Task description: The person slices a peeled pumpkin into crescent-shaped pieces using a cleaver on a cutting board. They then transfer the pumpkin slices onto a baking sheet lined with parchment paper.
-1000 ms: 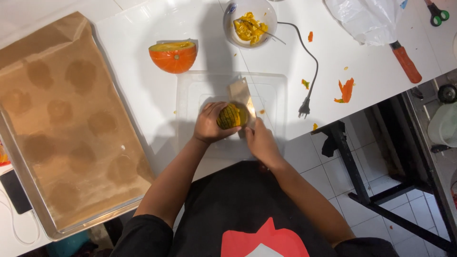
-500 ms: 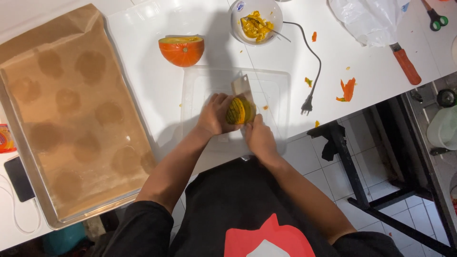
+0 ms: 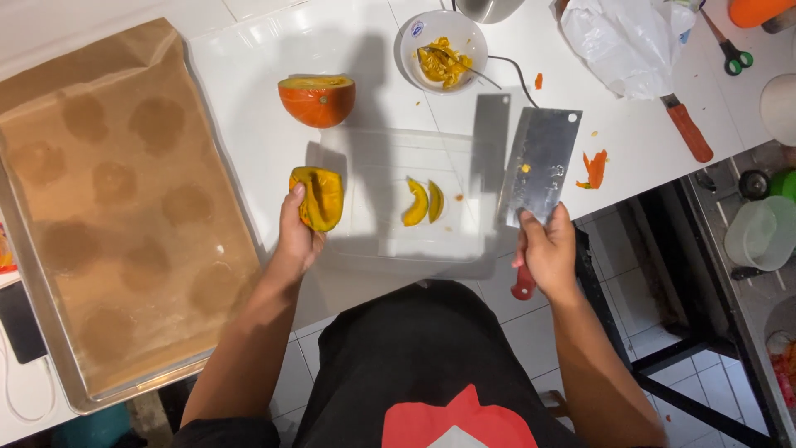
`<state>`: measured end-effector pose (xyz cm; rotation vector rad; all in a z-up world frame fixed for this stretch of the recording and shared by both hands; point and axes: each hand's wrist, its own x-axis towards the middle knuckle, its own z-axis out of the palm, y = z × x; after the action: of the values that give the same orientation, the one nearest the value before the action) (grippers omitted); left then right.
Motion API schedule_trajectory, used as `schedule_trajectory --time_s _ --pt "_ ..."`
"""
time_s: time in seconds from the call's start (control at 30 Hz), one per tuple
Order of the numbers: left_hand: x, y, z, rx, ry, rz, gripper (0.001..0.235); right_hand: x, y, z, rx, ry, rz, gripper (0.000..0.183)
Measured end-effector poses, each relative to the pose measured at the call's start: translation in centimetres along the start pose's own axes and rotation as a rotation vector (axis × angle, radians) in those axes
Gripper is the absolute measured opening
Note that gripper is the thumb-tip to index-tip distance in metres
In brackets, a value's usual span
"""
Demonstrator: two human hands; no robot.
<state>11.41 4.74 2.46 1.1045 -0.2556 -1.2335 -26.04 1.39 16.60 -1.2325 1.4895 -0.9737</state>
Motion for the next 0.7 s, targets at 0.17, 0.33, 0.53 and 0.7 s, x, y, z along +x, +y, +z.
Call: schedule_trajectory --time_s 0.17,0.33,0.53,0.7 --pt "-2.9 0.9 1.4 -0.139 -0.038 -0.180 0.045 -0.2 2.9 -0.7 0.039 -0.031 0.019 0.011" --pt "-4.5 -0.3 1.9 -0.389 -0.228 -0.270 0.066 -0.6 1.5 1.0 -0.022 -0.065 0.034 0.013" --pt "-5.4 0.3 2.4 -0.431 -0.451 -0.283 0.080 -0.6 0.4 1.3 -0.206 -0.150 -0.016 0.016" --pt "-5.4 0.5 0.3 -0.428 -0.476 -0.230 0.084 -1.3 0.4 2.1 -0.464 -0.380 -0.095 0.015"
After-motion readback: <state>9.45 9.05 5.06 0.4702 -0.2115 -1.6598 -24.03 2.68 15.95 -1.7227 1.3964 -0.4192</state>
